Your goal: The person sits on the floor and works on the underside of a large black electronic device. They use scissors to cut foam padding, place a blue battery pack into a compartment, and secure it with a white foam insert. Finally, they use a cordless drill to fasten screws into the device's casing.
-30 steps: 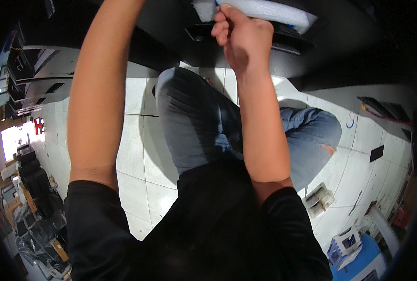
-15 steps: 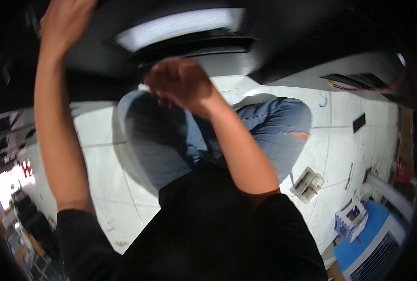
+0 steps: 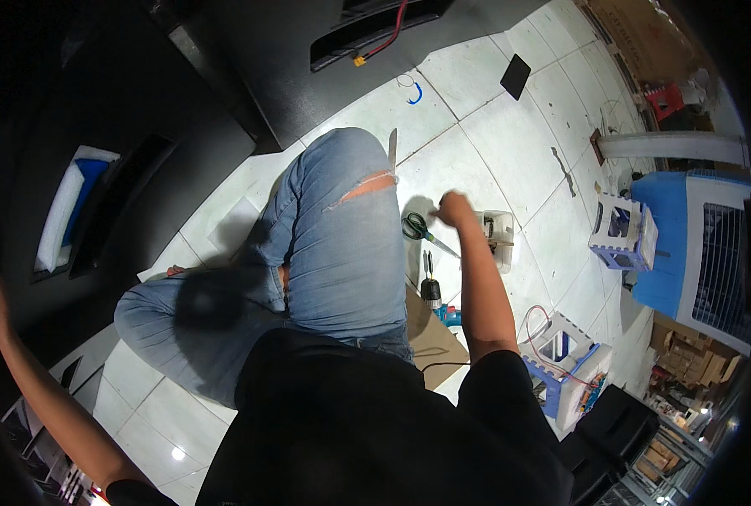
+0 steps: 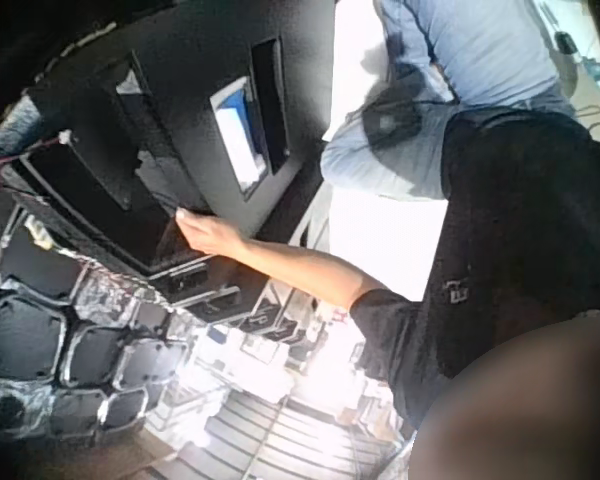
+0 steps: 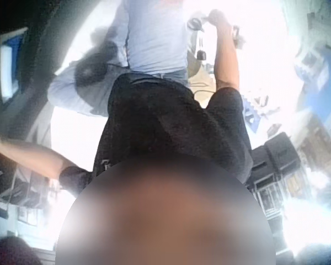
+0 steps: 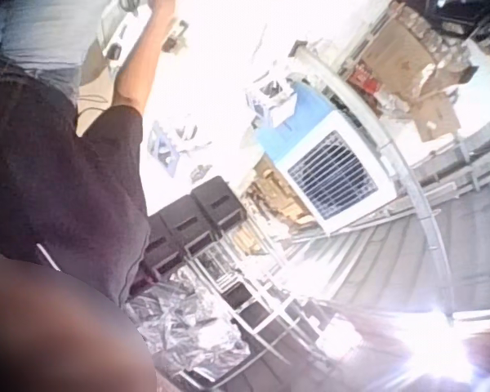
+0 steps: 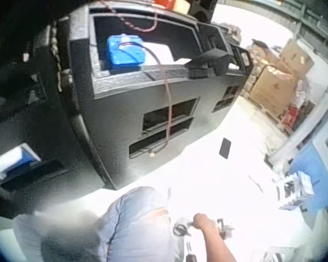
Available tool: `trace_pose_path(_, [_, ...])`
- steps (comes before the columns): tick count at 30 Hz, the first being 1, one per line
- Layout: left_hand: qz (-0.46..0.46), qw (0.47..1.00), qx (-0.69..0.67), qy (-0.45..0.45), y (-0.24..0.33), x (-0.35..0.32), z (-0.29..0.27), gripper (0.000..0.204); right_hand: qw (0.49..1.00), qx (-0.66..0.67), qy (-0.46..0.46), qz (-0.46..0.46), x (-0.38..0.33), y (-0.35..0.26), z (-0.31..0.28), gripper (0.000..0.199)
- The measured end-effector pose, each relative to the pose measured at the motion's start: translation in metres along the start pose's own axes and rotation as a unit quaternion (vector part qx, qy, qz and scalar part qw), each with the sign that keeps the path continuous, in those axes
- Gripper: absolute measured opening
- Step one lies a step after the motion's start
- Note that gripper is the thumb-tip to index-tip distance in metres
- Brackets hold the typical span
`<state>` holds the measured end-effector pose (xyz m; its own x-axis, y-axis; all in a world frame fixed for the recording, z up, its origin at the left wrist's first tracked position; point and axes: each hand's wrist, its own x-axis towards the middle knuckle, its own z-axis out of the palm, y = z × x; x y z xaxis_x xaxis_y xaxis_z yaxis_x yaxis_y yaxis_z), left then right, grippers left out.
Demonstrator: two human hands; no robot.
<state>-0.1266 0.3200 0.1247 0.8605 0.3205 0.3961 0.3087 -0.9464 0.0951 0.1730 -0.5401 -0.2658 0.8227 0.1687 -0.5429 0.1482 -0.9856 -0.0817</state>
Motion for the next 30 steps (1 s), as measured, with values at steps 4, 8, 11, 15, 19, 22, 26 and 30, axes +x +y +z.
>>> trace_pose_path(4, [0.090,0.988,0.123,0.021,-0.022,0.001,-0.027,0.048,0.998,0.023,0.039,-0.035,-0.045,-0.033,0.064,0.057])
trace_pose_path(8, [-0.102,0.994,0.014,0.048,0.113,0.013,-0.005,0.053,0.986,0.058,0.125,-0.091,-0.047,-0.007,0.063,0.031])
trace_pose_path(11, [-0.153,0.986,0.033,0.064,0.163,0.014,-0.027,0.055,0.947,0.242,0.199,-0.070,-0.069,-0.054,-0.015,0.053])
trace_pose_path(15, [-0.130,0.986,0.077,0.076,0.174,0.017,-0.020,0.047,0.808,0.505,0.299,-0.058,-0.111,-0.068,-0.119,0.025])
trace_pose_path(19, [-0.134,0.981,0.102,0.099,0.172,0.005,-0.021,0.050,0.654,0.681,0.224,-0.242,-0.168,-0.148,-0.171,0.034])
trace_pose_path(22, [-0.135,0.979,0.106,0.108,0.169,0.003,-0.017,0.052,0.678,0.680,0.039,-0.277,-0.195,-0.197,-0.153,0.038])
trace_pose_path(26, [-0.157,0.982,0.092,0.052,0.177,0.006,-0.026,0.051,0.513,0.810,-0.188,-0.213,-0.228,-0.282,-0.079,0.048])
trace_pose_path(30, [-0.102,0.994,0.011,0.036,0.181,0.001,-0.042,0.054,0.396,0.865,-0.209,-0.224,-0.257,-0.359,-0.062,0.057])
